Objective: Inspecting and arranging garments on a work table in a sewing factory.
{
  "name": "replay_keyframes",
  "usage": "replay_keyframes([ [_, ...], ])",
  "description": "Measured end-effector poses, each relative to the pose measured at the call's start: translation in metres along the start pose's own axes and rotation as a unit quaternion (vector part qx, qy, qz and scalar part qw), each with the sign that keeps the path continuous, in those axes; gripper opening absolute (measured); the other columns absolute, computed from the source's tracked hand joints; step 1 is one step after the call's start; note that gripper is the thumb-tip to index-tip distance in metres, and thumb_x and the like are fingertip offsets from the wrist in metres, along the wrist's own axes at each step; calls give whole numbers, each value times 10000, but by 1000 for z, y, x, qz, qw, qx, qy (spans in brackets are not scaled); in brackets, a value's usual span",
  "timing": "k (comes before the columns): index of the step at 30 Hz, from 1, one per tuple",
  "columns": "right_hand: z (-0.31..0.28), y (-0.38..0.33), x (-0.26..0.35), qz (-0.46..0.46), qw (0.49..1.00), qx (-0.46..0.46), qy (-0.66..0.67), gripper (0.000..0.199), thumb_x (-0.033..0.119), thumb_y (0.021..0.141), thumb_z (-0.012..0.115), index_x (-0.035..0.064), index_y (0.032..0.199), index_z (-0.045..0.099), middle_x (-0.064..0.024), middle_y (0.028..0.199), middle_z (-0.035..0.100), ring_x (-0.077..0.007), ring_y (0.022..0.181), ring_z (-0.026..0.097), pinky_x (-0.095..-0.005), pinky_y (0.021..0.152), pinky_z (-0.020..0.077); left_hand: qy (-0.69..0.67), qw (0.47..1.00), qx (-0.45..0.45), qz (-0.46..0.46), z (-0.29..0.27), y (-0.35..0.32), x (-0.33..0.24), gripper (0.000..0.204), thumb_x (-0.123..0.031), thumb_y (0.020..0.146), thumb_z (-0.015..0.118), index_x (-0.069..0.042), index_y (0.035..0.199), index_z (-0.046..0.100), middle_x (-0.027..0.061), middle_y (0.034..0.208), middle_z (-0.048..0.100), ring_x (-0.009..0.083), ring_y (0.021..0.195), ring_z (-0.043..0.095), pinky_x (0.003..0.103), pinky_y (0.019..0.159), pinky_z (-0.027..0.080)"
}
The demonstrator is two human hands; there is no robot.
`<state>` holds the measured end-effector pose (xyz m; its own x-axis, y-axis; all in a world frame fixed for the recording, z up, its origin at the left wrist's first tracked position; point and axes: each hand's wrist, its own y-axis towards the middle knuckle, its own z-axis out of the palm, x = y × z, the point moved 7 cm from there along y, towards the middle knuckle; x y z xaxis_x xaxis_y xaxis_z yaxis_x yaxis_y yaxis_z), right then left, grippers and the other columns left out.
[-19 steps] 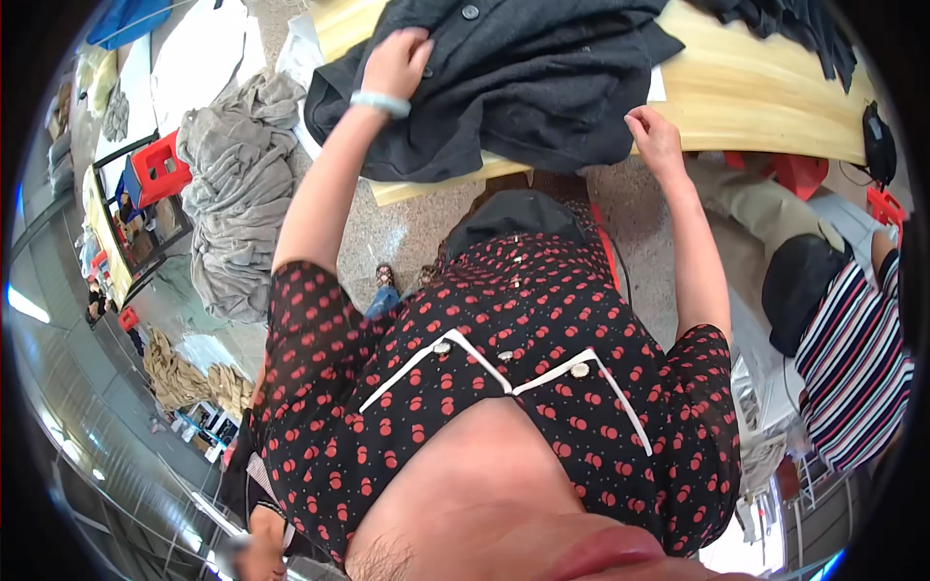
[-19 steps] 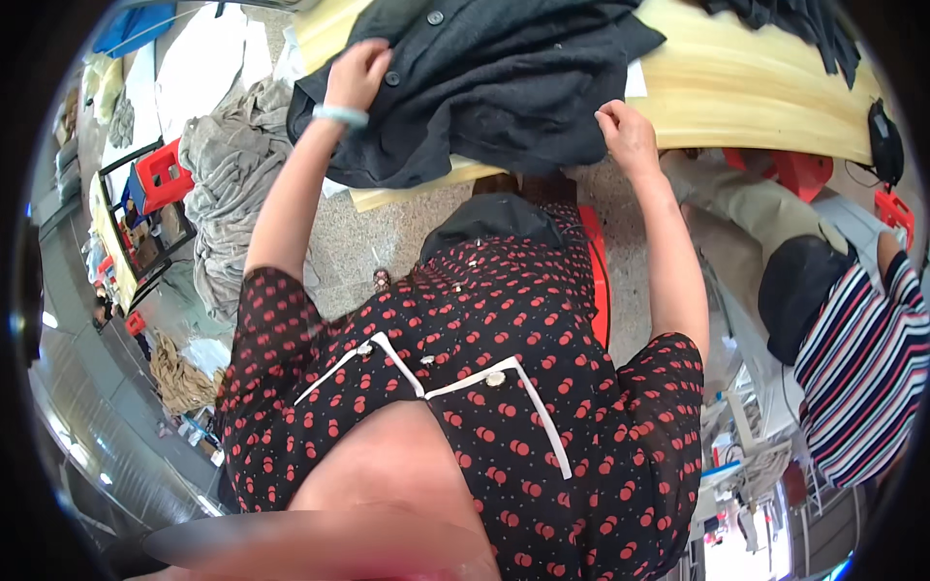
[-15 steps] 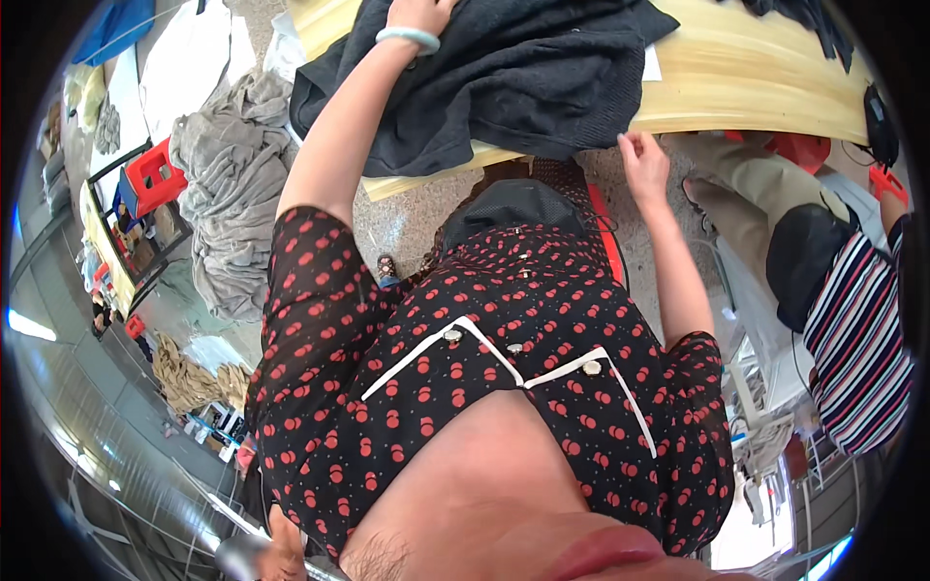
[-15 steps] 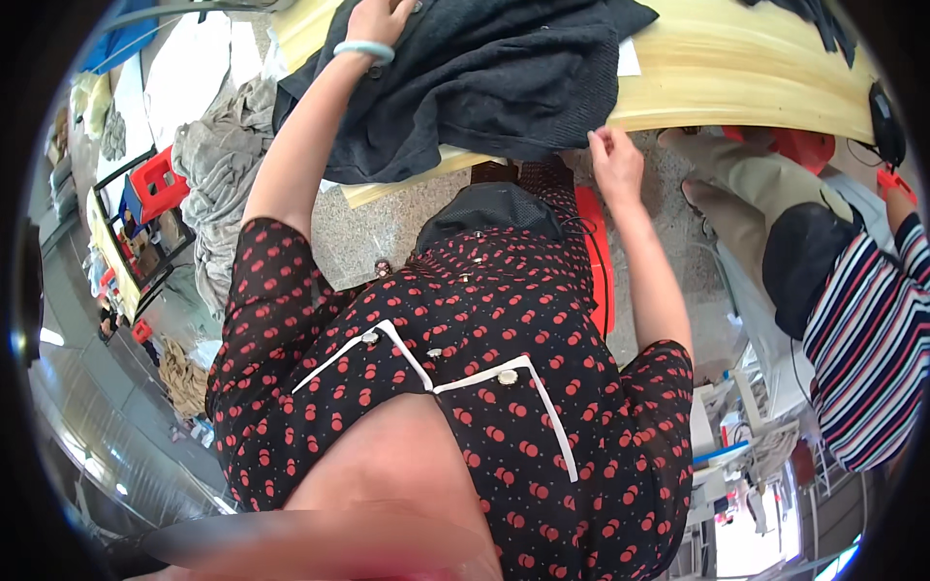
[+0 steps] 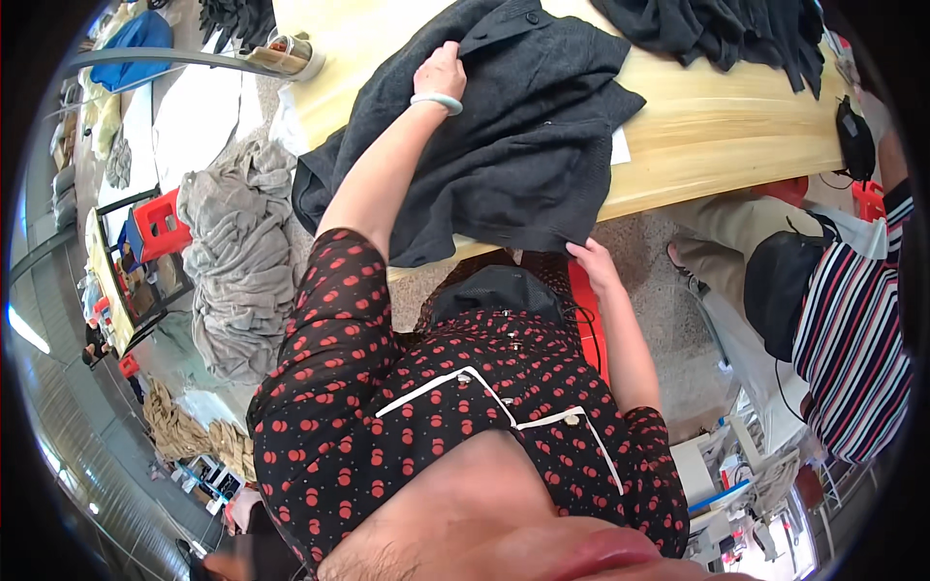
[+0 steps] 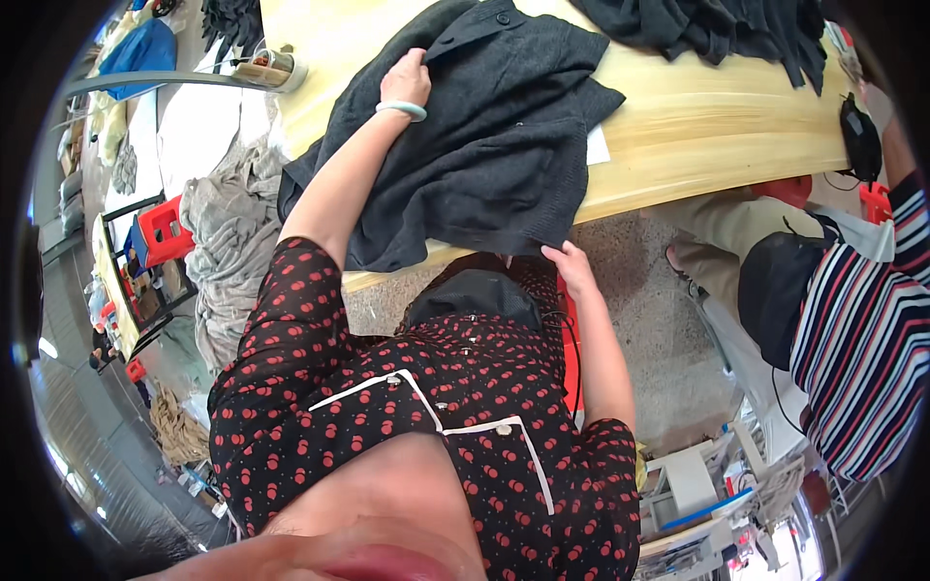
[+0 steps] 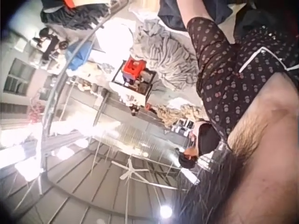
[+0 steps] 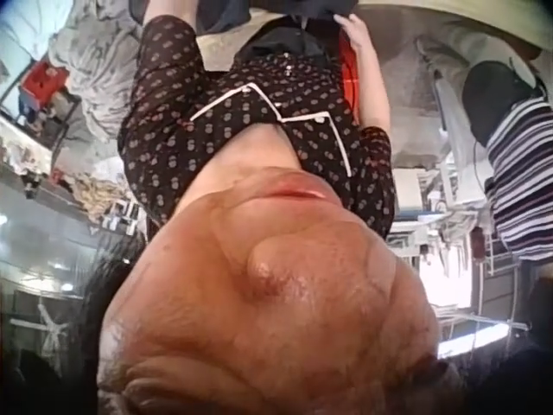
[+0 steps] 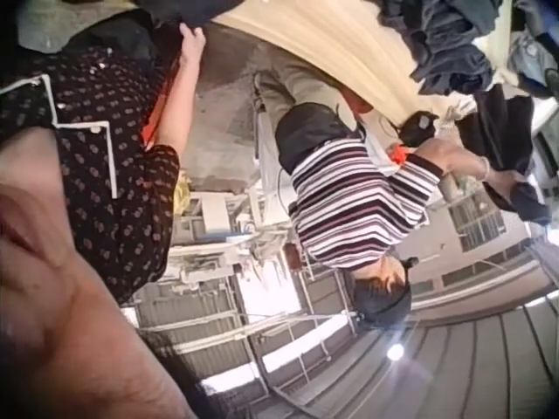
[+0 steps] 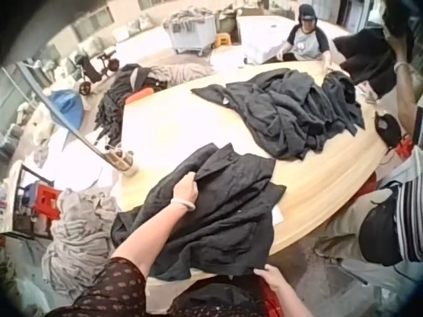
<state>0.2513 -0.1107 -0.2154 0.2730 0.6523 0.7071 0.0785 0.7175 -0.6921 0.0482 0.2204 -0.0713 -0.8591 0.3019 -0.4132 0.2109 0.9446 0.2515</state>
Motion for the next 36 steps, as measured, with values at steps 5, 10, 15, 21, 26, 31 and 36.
replay_keyframes([
  [5,-24,-37,72,-107,977,-5,183,122,135,795,570,46,877,554,-6,808,579,-65,736,541,-216,620,456,-133,942,-27,306,-61,-50,-87,178,-22,755,444,-47,919,508,135,804,546,304,759,555,369,634,461],
  [10,-35,-18,120,-147,975,-149,69,271,149,829,538,75,1088,508,9,745,550,-58,669,525,-195,606,450,108,889,393,210,23,-102,-63,240,-115,731,529,-36,955,495,187,869,549,346,830,544,399,742,443],
  [15,-21,-13,143,-166,984,-67,12,214,107,815,542,58,1021,576,15,742,551,-57,665,519,-183,620,442,-22,950,145,277,-10,-100,-135,363,-284,679,642,-68,930,496,130,812,484,285,754,529,372,635,452],
  [21,137,-86,106,-434,736,-206,-477,288,-37,698,513,11,980,554,-113,832,545,-247,776,552,-311,696,451,127,934,46,330,-1,-170,-56,471,-218,625,671,-75,1016,451,132,911,464,260,763,515,334,592,471],
  [26,142,-83,120,-402,699,-186,-562,173,16,678,557,33,850,569,-138,842,527,-292,816,531,-360,697,443,68,969,130,199,7,-125,-12,324,-154,684,611,-89,979,493,131,893,478,294,777,540,380,659,485],
  [31,162,-115,144,-542,598,-196,-556,100,46,684,580,36,783,571,-100,806,531,-270,783,521,-357,688,437,-127,944,15,303,-49,-126,-28,215,-132,739,545,-55,939,569,122,922,509,302,804,530,344,759,433],
  [36,165,-148,173,-557,655,-216,-462,111,4,666,557,24,775,561,-106,780,530,-287,789,508,-366,680,428,-611,709,352,-27,-51,-151,-63,200,-163,790,510,7,883,555,17,736,553,76,710,468,223,655,391],
])
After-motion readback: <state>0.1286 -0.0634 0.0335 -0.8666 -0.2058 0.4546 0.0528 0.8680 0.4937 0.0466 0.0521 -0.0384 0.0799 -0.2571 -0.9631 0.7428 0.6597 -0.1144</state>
